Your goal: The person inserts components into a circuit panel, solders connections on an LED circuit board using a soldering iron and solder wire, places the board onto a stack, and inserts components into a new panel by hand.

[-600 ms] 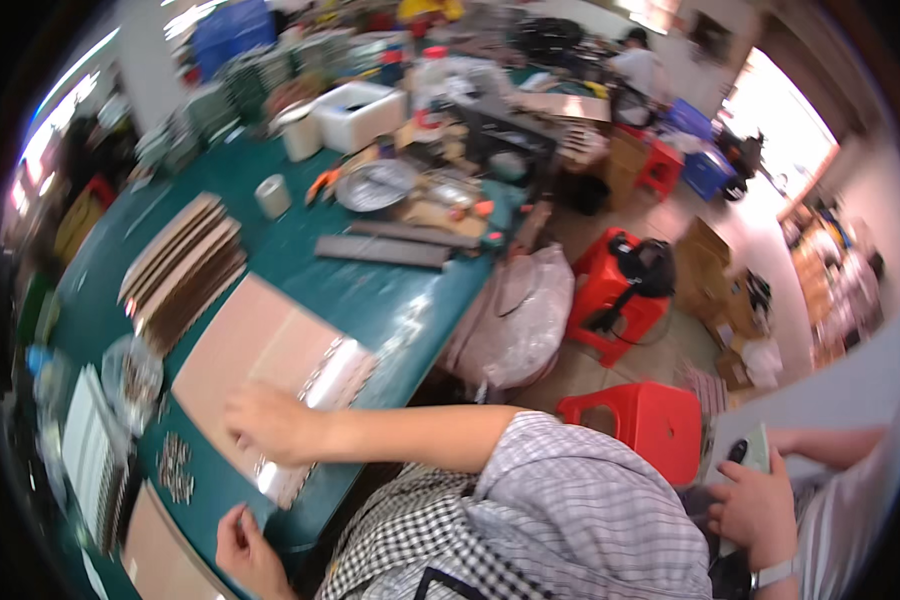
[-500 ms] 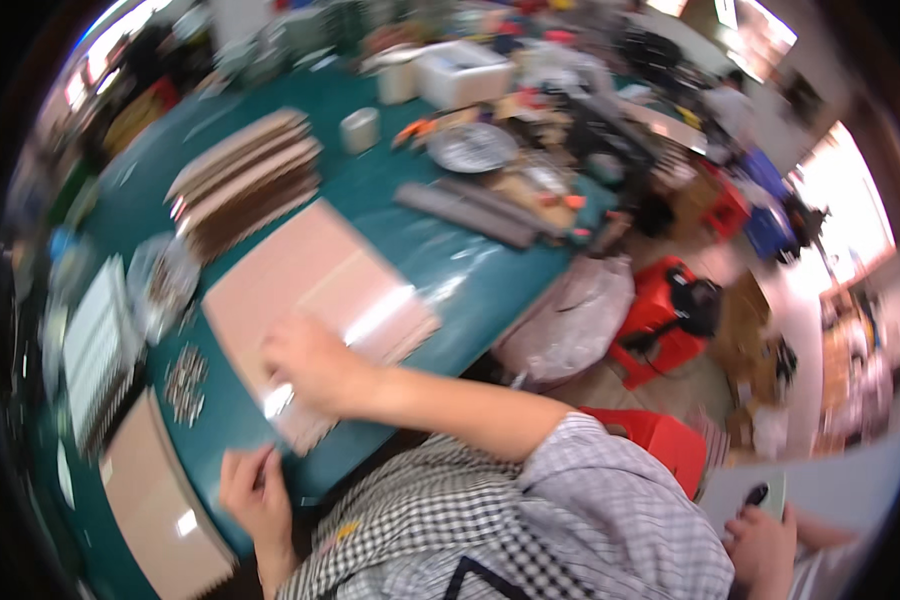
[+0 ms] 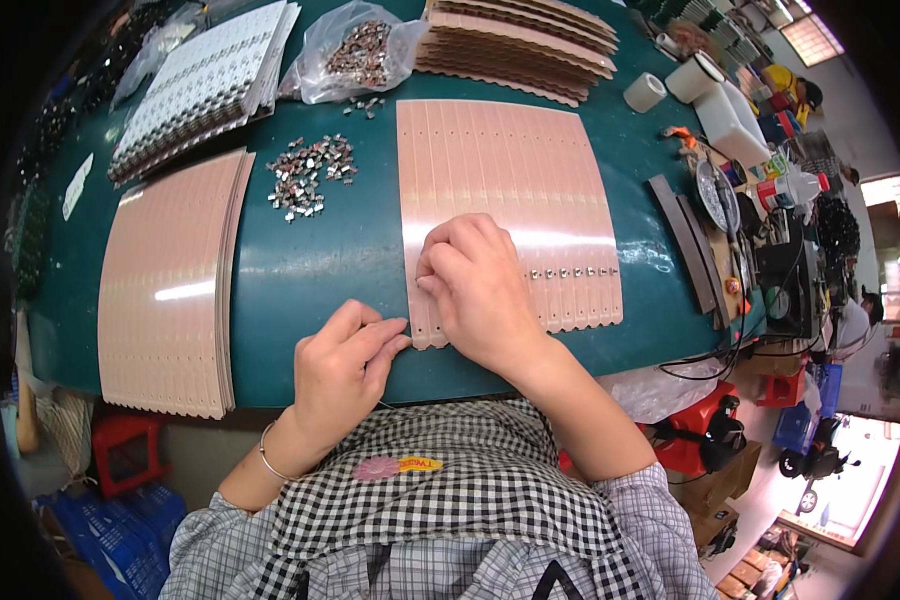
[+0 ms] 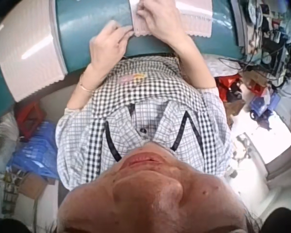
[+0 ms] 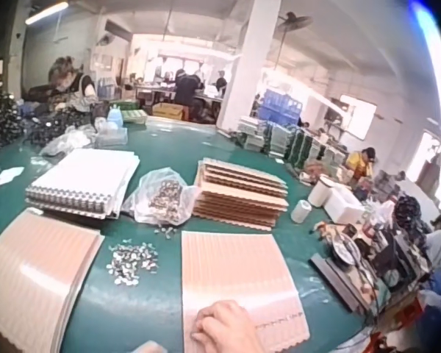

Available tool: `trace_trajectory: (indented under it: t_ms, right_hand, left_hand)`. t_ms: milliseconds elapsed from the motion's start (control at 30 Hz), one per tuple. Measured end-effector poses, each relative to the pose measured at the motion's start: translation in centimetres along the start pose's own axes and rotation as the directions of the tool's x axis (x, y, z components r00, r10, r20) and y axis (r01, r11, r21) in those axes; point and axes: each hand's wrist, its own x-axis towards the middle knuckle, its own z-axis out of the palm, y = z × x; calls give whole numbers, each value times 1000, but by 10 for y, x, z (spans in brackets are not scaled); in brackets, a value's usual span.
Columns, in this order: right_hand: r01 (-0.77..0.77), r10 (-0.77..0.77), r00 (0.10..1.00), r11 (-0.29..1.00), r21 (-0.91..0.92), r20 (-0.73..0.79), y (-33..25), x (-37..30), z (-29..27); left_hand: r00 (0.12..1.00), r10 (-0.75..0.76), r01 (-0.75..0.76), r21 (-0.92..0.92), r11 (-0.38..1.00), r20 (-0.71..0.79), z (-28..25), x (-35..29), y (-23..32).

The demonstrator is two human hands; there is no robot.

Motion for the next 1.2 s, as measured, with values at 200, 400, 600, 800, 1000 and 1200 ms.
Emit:
trace_trajectory:
  t_ms: [200, 400, 600, 800, 1000, 1200]
  right_hand:
    - [31, -31, 1000, 997, -66, 3, 0, 2, 7]
    - [19, -19, 1000, 998, -60, 4, 1, 2, 10]
    - [20, -21, 1000, 998, -56, -8, 2, 1, 10]
    - [53, -54, 999, 995, -90, -4, 1, 2, 12]
    - [72, -73, 997, 984, -165, 1, -4, 3, 15]
    - [-34, 33, 998, 999, -14, -55, 6, 2, -4]
  left_hand:
    - [1000, 10, -10, 10, 1000, 12, 0, 4, -1]
    - [999, 2, -3, 9, 1000, 35, -1, 4, -2]
    - [999, -1, 1, -4, 1000, 41, -1, 4, -3]
    - [999, -4, 5, -7, 1000, 34, 0, 3, -3]
    - [999, 3, -3, 3, 1000, 41, 0, 4, -3]
    - [999, -10, 10, -4, 1000, 30, 2, 4, -4]
